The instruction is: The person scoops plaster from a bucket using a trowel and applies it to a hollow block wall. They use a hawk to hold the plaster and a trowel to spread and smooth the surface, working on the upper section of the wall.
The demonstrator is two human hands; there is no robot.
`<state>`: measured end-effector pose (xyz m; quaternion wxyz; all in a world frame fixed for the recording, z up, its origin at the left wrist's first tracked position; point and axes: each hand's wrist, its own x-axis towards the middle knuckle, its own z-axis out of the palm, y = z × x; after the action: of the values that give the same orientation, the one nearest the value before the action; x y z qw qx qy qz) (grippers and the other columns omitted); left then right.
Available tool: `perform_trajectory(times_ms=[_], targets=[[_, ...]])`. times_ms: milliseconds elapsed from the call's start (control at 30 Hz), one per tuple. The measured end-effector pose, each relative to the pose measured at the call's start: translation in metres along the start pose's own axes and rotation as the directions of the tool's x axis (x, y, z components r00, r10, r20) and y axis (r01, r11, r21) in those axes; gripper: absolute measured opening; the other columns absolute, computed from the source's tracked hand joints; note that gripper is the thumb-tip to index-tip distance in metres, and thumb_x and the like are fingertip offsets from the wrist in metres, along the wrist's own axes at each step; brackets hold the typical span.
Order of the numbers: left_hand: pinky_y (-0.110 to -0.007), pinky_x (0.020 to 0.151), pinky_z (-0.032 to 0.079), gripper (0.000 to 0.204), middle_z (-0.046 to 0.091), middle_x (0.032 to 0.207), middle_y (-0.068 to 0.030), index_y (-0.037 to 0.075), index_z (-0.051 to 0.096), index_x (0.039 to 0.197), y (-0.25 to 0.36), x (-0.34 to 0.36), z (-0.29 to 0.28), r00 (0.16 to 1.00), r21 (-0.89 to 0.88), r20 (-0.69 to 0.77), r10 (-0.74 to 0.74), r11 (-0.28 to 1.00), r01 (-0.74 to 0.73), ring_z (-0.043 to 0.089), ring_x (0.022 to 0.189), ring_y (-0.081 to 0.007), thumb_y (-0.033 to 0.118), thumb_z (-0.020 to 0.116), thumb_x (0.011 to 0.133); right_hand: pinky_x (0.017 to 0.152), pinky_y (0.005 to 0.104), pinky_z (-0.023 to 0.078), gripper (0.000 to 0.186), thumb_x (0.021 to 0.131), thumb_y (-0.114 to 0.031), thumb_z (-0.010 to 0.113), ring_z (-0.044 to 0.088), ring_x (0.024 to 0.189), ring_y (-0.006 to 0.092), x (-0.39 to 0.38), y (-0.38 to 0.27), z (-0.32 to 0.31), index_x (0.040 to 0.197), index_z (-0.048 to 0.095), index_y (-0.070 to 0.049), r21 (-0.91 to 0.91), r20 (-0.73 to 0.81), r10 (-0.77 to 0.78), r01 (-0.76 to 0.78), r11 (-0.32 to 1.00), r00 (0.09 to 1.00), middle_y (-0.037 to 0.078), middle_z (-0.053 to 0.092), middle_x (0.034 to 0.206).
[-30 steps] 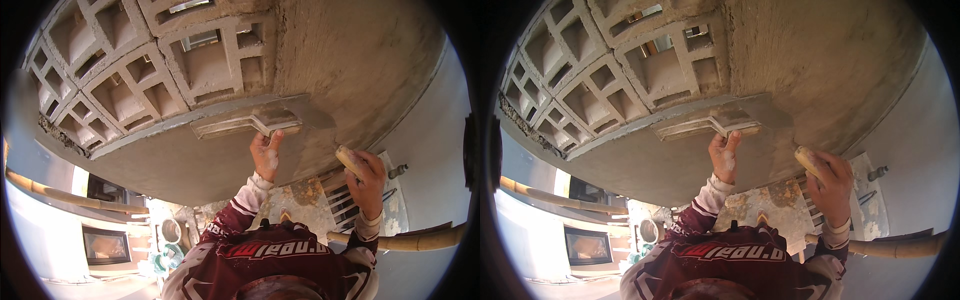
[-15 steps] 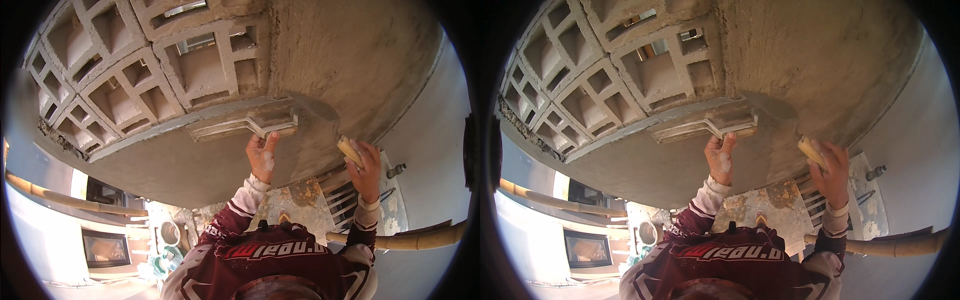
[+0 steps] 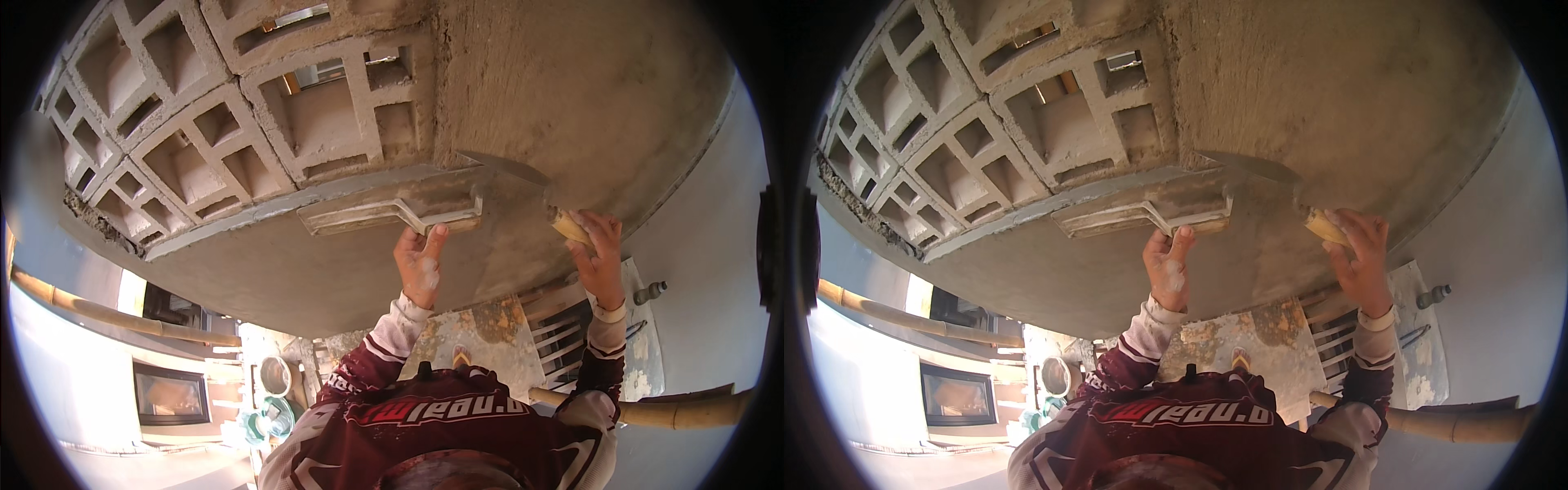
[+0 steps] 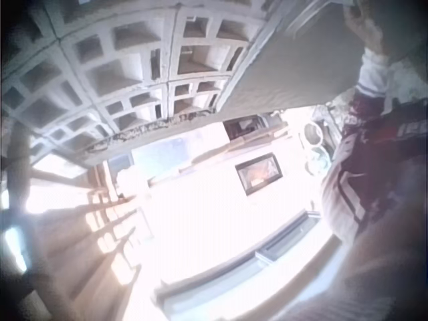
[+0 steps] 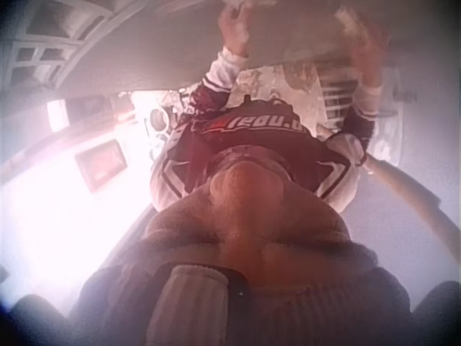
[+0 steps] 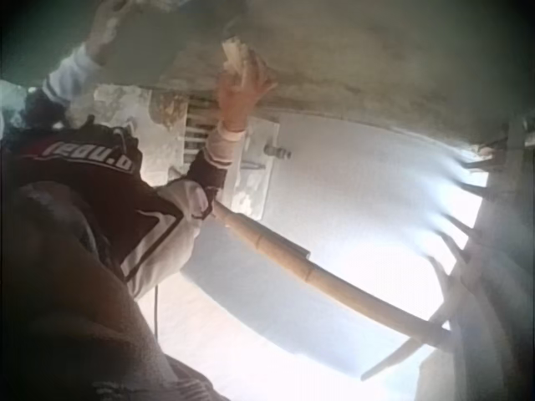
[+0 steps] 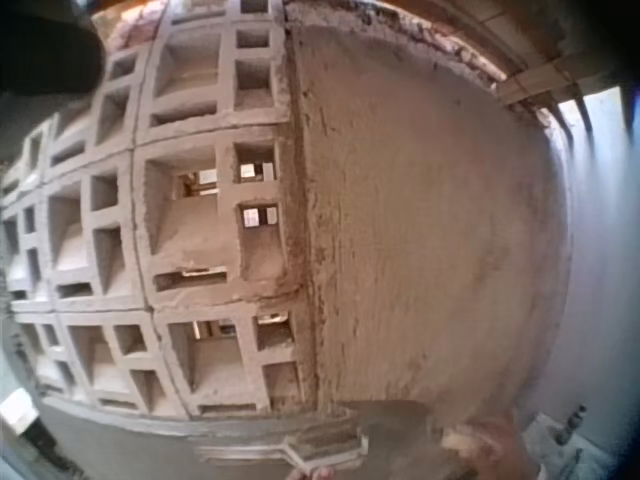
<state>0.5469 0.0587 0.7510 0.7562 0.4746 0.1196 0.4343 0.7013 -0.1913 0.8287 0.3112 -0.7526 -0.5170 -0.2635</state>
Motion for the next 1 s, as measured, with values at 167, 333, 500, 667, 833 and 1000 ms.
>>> perform_trajectory(times_ms=[167, 333, 500, 667, 833, 1000], targets=[[-0.025, 0.086, 0.043, 0.024, 0.066, 0.103, 0.0002, 0.002, 0.064, 0.110, -0.005, 0.000, -0.002, 1.000, -0.014, -0.015, 0.001, 1.000, -0.001, 0.057, 0.094, -0.0074, 0.017, 0.072, 0.093, 0.097, 0.0410, 0.035, 0.043, 0.082, -0.010, 0.068, 0.048, 0.102, 0.0296, 0.016, 0.020, -0.003, 0.124, 0.065, -0.008, 0.059, 0.054, 0.003, -0.006, 0.998, 0.999, 0.009, 0.064, 0.117], [-0.025, 0.086, 0.044, 0.024, 0.066, 0.102, 0.0000, 0.002, 0.064, 0.110, -0.004, -0.003, 0.000, 0.999, -0.014, -0.042, 0.015, 1.000, -0.016, 0.057, 0.094, -0.0075, 0.016, 0.072, 0.093, 0.096, 0.0409, 0.036, 0.043, 0.082, -0.009, 0.068, 0.047, 0.098, 0.0288, 0.031, 0.042, -0.002, 0.125, 0.066, -0.008, 0.098, 0.091, -0.054, 0.045, 0.994, 0.994, 0.008, 0.065, 0.116], [-0.024, 0.086, 0.044, 0.023, 0.067, 0.101, -0.0002, 0.002, 0.065, 0.110, -0.008, -0.004, -0.001, 0.997, -0.012, -0.067, 0.024, 1.000, -0.025, 0.057, 0.093, -0.0077, 0.015, 0.072, 0.092, 0.090, 0.0390, 0.038, 0.043, 0.081, -0.007, 0.070, 0.049, 0.091, 0.0272, 0.049, 0.053, -0.007, 0.124, 0.068, -0.008, 0.126, 0.191, -0.149, 0.127, 0.984, 0.970, 0.007, 0.065, 0.114], [-0.024, 0.086, 0.043, 0.023, 0.066, 0.101, 0.0000, 0.001, 0.064, 0.110, -0.012, -0.005, 0.001, 0.993, -0.011, -0.082, 0.080, 0.997, -0.081, 0.057, 0.092, -0.0076, 0.014, 0.072, 0.092, 0.085, 0.0378, 0.038, 0.044, 0.079, -0.007, 0.070, 0.050, 0.084, 0.0269, 0.073, 0.039, -0.010, 0.123, 0.067, -0.006, 0.073, 0.222, -0.281, 0.272, 0.960, 0.934, 0.007, 0.064, 0.109], [-0.024, 0.087, 0.044, 0.023, 0.067, 0.102, -0.0010, 0.001, 0.064, 0.111, -0.010, -0.006, 0.004, 0.990, 0.009, -0.100, 0.098, 0.995, -0.098, 0.057, 0.093, -0.0079, 0.014, 0.070, 0.093, 0.082, 0.0380, 0.038, 0.045, 0.077, -0.005, 0.070, 0.053, 0.082, 0.0253, 0.079, 0.039, -0.022, 0.123, 0.067, -0.004, 0.068, 0.168, -0.306, 0.298, 0.952, 0.937, 0.009, 0.064, 0.107], [-0.024, 0.087, 0.044, 0.023, 0.067, 0.103, -0.0016, 0.000, 0.064, 0.112, -0.008, -0.005, 0.003, 0.994, 0.014, -0.086, 0.066, 0.998, -0.065, 0.058, 0.094, -0.0082, 0.013, 0.070, 0.093, 0.081, 0.0385, 0.038, 0.047, 0.076, -0.004, 0.069, 0.055, 0.083, 0.0256, 0.078, 0.027, -0.015, 0.123, 0.066, -0.003, 0.045, 0.214, -0.334, 0.332, 0.942, 0.918, 0.010, 0.064, 0.105]])
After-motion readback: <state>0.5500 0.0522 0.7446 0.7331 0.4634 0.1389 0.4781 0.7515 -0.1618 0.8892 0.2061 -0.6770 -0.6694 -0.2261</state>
